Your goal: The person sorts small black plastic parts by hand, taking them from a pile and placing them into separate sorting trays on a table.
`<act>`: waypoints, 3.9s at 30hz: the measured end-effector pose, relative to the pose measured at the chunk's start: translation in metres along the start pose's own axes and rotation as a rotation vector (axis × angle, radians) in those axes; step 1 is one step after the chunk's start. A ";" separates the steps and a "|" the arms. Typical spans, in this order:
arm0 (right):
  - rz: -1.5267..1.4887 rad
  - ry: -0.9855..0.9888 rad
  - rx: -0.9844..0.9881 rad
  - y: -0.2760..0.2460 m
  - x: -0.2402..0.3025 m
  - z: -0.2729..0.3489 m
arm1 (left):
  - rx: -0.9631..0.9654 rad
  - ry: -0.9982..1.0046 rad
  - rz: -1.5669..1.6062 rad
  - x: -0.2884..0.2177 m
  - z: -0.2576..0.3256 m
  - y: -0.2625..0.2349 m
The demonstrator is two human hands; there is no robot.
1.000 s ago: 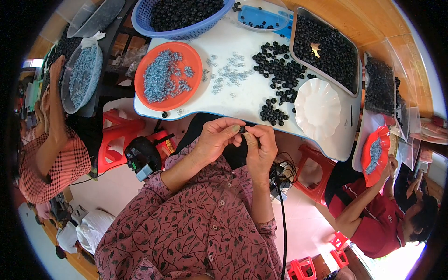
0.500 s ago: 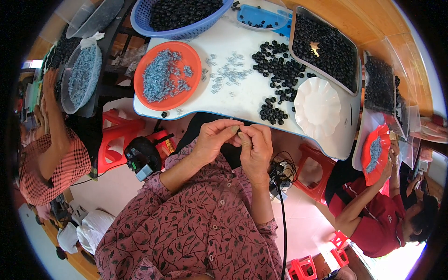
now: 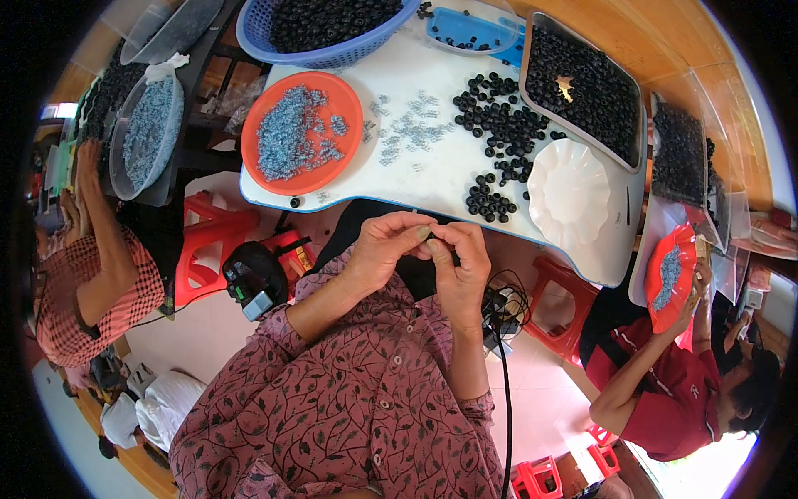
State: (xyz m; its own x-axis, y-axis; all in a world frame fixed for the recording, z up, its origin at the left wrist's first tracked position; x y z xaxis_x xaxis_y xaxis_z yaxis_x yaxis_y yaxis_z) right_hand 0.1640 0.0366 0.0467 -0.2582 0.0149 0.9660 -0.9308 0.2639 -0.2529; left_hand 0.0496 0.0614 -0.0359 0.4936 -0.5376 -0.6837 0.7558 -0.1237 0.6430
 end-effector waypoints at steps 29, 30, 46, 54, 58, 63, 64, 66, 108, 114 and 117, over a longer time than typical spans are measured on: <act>-0.167 0.053 -0.031 -0.011 0.003 0.004 | 0.269 -0.150 0.380 0.000 0.000 0.010; -0.185 0.050 -0.047 -0.013 0.003 0.004 | 0.267 -0.148 0.377 0.000 0.000 0.009; -0.247 0.132 -0.052 -0.005 -0.018 0.005 | 0.286 -0.085 0.508 -0.013 0.002 0.016; -0.304 0.146 -0.052 -0.001 -0.028 0.007 | 0.239 -0.075 0.481 -0.012 0.001 0.014; -0.312 0.159 -0.062 -0.001 -0.029 0.007 | 0.218 -0.094 0.463 -0.012 0.001 0.014; -0.283 0.161 -0.087 -0.004 -0.025 0.008 | 0.195 -0.076 0.457 -0.010 0.000 0.013; -0.280 0.158 -0.094 -0.005 -0.025 0.008 | 0.182 -0.070 0.434 -0.012 0.000 0.012; -0.290 0.145 -0.101 -0.005 -0.022 0.009 | 0.170 -0.062 0.410 -0.014 0.001 0.014; -0.541 0.277 -0.024 0.006 -0.035 0.019 | 0.219 0.149 -0.425 -0.093 0.005 0.026; -0.429 0.287 -0.063 -0.002 -0.037 0.018 | -0.358 0.611 -1.008 -0.235 -0.034 0.000; -0.350 0.331 -0.087 -0.007 -0.046 0.020 | -0.437 0.921 -1.283 -0.280 -0.053 0.001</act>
State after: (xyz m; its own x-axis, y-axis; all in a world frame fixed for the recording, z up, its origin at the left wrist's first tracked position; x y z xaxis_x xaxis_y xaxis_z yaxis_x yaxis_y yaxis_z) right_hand 0.1769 0.0149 0.0031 0.1757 0.2127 0.9612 -0.9182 0.3874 0.0821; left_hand -0.0651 0.2557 0.1379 -0.5621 0.3942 -0.7270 0.8268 0.2467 -0.5055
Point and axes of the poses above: each hand's wrist, its own z-axis away from the middle knuckle, its own y-axis out of the palm, x = y × z, the point moved 10 cm from there along -z, towards the middle knuckle, and after that the axes turned 1 degree about y, right-handed, at the moved point
